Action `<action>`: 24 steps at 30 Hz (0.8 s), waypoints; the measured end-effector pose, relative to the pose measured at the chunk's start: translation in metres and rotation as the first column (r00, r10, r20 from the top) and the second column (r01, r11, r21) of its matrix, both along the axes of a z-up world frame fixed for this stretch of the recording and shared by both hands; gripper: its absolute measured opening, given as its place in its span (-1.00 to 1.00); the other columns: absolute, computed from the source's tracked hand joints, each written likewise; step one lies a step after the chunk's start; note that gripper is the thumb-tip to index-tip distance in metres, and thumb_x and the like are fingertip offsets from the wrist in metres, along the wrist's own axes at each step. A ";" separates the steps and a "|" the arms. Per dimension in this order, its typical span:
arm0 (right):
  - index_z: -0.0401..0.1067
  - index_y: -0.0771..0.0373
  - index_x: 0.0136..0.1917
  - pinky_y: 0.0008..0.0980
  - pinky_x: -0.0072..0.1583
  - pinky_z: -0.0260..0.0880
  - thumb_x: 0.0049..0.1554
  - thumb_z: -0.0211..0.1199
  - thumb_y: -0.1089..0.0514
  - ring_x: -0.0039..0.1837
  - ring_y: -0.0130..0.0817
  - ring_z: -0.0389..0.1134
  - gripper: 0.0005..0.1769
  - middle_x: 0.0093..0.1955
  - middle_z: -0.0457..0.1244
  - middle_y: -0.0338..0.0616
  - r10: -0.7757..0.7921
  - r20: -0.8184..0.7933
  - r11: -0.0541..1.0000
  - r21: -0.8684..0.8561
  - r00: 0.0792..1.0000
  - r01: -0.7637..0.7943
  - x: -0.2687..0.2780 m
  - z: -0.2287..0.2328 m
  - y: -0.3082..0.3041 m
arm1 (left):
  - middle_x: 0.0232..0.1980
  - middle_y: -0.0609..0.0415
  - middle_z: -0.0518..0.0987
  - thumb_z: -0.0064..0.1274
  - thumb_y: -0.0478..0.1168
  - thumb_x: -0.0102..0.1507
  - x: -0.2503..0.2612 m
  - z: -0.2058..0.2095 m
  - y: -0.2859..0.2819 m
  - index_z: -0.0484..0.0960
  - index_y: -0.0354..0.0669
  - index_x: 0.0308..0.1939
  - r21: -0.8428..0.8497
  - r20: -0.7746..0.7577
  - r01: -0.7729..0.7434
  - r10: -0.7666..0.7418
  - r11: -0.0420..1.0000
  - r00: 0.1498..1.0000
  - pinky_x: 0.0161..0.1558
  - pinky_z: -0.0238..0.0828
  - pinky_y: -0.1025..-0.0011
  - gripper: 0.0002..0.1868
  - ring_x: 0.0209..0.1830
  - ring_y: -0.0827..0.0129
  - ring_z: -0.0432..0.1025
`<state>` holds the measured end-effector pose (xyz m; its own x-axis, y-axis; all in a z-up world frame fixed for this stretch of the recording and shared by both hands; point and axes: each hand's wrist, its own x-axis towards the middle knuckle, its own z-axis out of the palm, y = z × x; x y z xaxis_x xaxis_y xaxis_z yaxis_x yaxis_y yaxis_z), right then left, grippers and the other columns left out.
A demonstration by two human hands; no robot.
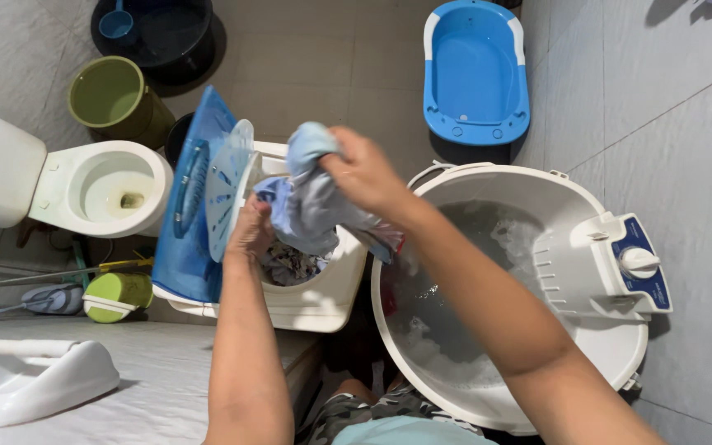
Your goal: The person transfers wet clothes from a soapy basin into a top-loading washing machine. They remove the drain hose, place several garments one by one into the washer, then replace the hose and close the lid.
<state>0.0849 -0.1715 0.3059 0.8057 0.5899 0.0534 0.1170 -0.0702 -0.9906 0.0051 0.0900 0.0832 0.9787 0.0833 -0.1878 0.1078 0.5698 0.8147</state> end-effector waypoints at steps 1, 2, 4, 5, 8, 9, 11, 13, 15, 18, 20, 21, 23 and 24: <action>0.39 0.30 0.26 -0.40 0.17 0.43 0.29 0.09 0.17 0.11 -0.45 0.41 -0.69 0.11 0.39 -0.11 0.055 -0.051 0.998 0.029 0.997 -0.053 0.001 -0.012 0.015 | 0.25 0.13 0.56 0.49 0.10 -0.11 0.001 -0.002 -0.002 0.27 -0.07 0.44 0.002 -0.001 0.045 -0.045 0.999 0.999 0.19 0.52 0.24 0.12 0.19 0.35 0.53; 0.39 0.31 0.29 -0.39 0.18 0.44 0.29 0.07 0.16 0.12 -0.44 0.41 -0.66 0.12 0.39 -0.10 0.111 -0.100 0.993 0.061 0.989 -0.106 0.002 -0.025 0.029 | 0.28 0.16 0.57 0.49 0.08 -0.15 0.001 -0.004 -0.002 0.25 -0.02 0.45 0.005 -0.003 0.089 -0.089 0.996 0.996 0.20 0.54 0.25 0.15 0.21 0.40 0.54; 0.40 0.34 0.33 -0.38 0.21 0.44 0.27 0.09 0.13 0.14 -0.40 0.42 -0.59 0.13 0.41 -0.06 0.201 -0.061 0.979 0.040 0.978 -0.199 0.008 -0.055 0.038 | 0.27 0.18 0.56 0.50 -0.04 -0.03 0.009 -0.008 -0.007 0.30 -0.06 0.46 0.117 -0.012 0.070 -0.069 0.991 0.998 0.21 0.43 0.34 0.04 0.20 0.43 0.49; 0.43 0.36 0.35 -0.38 0.23 0.43 0.25 0.13 0.11 0.15 -0.38 0.44 -0.54 0.14 0.43 -0.04 0.237 0.025 0.971 -0.019 0.971 -0.237 0.013 -0.071 0.039 | 0.26 0.18 0.56 0.51 -0.10 0.02 0.009 -0.010 -0.009 0.33 -0.09 0.46 0.173 -0.017 0.060 -0.058 0.983 0.998 0.22 0.38 0.39 -0.02 0.20 0.44 0.47; 0.27 0.24 0.48 -0.24 0.09 0.43 0.00 0.31 -0.02 0.07 -0.18 0.41 -0.19 0.18 0.39 0.00 0.204 -0.108 0.941 -0.251 0.973 -0.225 0.026 -0.124 0.028 | 0.09 0.12 0.68 0.36 -0.10 0.13 0.007 -0.008 -0.009 0.58 -0.16 0.31 0.359 -0.243 -0.009 0.103 0.933 0.964 0.12 0.45 0.39 -0.33 0.06 0.38 0.53; 0.18 0.17 0.53 -0.16 0.01 0.44 -0.12 0.38 -0.07 0.02 -0.10 0.40 -0.01 0.19 0.36 0.01 0.149 -0.210 0.917 -0.337 0.966 -0.215 0.028 -0.143 0.017 | 0.07 0.14 0.68 0.33 -0.12 0.14 0.006 -0.007 -0.007 0.59 -0.14 0.27 0.335 -0.214 -0.045 0.122 0.941 0.969 0.11 0.45 0.40 -0.38 0.05 0.39 0.52; 0.09 0.35 0.52 -0.21 0.29 0.33 -0.14 0.65 -0.24 0.29 0.01 0.34 0.22 0.27 0.27 0.33 0.207 0.150 0.860 -0.498 0.967 -0.107 0.023 -0.180 -0.012 | 0.04 0.16 0.67 0.27 -0.16 0.14 0.003 -0.004 -0.008 0.60 -0.10 0.21 0.276 -0.161 -0.111 0.159 0.955 0.974 0.07 0.46 0.41 -0.47 0.04 0.41 0.52; 0.04 0.36 0.48 -0.11 0.21 0.32 -0.29 0.74 -0.26 0.30 0.21 0.28 0.35 0.32 0.18 0.39 0.255 0.154 0.651 -0.757 0.955 -0.051 0.001 -0.210 -0.039 | 0.03 0.09 0.67 0.25 -0.15 0.18 -0.001 -0.004 -0.013 0.62 -0.17 0.20 0.343 -0.197 -0.084 0.159 0.936 0.967 0.03 0.45 0.40 -0.50 -0.01 0.38 0.52; 0.38 0.14 0.28 -0.08 0.18 0.38 -0.30 0.61 -0.22 0.24 0.04 0.33 -0.05 0.17 0.30 0.08 0.216 0.224 0.504 -0.859 0.950 0.089 -0.024 -0.223 -0.053 | 0.05 0.07 0.67 0.22 -0.11 0.21 0.000 -0.005 -0.014 0.62 -0.19 0.20 0.426 -0.168 -0.105 0.193 0.899 0.967 0.04 0.44 0.41 -0.51 0.00 0.39 0.52; 0.54 0.03 0.18 0.01 0.15 0.40 0.00 0.38 -0.22 0.16 0.06 0.39 -0.47 0.08 0.35 0.00 0.103 0.241 0.587 -0.798 0.965 0.137 -0.027 -0.201 -0.059 | 0.10 0.00 0.64 0.14 -0.02 0.26 0.004 -0.011 -0.013 0.62 -0.23 0.21 0.524 -0.153 -0.140 0.255 0.840 0.955 0.08 0.40 0.38 -0.49 0.04 0.35 0.50; 0.56 0.04 0.12 0.00 0.11 0.39 0.05 0.34 -0.24 0.12 0.05 0.39 -0.53 0.03 0.36 -0.01 0.077 0.274 0.641 -0.750 0.959 0.163 -0.020 -0.164 -0.060 | 0.09 -0.19 0.63 0.05 0.06 0.33 0.006 -0.016 -0.008 0.65 -0.35 0.21 0.534 -0.315 -0.050 0.253 0.844 0.915 0.06 0.37 0.25 -0.43 0.00 0.18 0.46; 0.56 0.04 0.09 0.00 0.09 0.39 0.07 0.32 -0.25 0.10 0.05 0.39 -0.55 0.01 0.36 -0.01 0.063 0.291 0.667 -0.724 0.955 0.177 -0.013 -0.140 -0.061 | 0.16 -0.16 0.59 -0.01 0.08 0.32 0.007 -0.018 -0.006 0.59 -0.30 0.26 0.536 -0.307 -0.081 0.284 0.840 0.908 0.13 0.35 0.25 -0.41 0.09 0.19 0.45; 0.55 0.10 0.03 -0.04 0.05 0.38 0.16 0.25 -0.26 0.06 0.01 0.39 -0.57 -0.03 0.36 -0.02 0.061 0.329 0.751 -0.638 0.942 0.174 -0.004 -0.091 -0.059 | 0.30 -0.08 0.52 -0.15 0.12 0.32 0.009 -0.020 0.000 0.47 -0.18 0.37 0.544 -0.292 -0.144 0.347 0.826 0.891 0.28 0.30 0.25 -0.35 0.26 0.20 0.42; 0.55 0.10 0.02 -0.08 0.06 0.37 0.17 0.23 -0.26 0.04 -0.04 0.40 -0.58 -0.05 0.36 -0.04 0.063 0.328 0.744 -0.645 0.943 0.175 0.000 -0.068 -0.057 | 0.33 -0.07 0.50 -0.16 0.14 0.32 0.010 -0.021 0.001 0.43 -0.18 0.39 0.494 -0.253 -0.170 0.328 0.853 0.910 0.31 0.28 0.26 -0.33 0.30 0.21 0.39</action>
<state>0.0849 -0.2285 0.2380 0.8475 0.5248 -0.0793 0.3799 -0.7042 -0.5998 0.0154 0.0914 0.0624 0.8058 0.4683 -0.3625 0.3088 0.1902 0.9319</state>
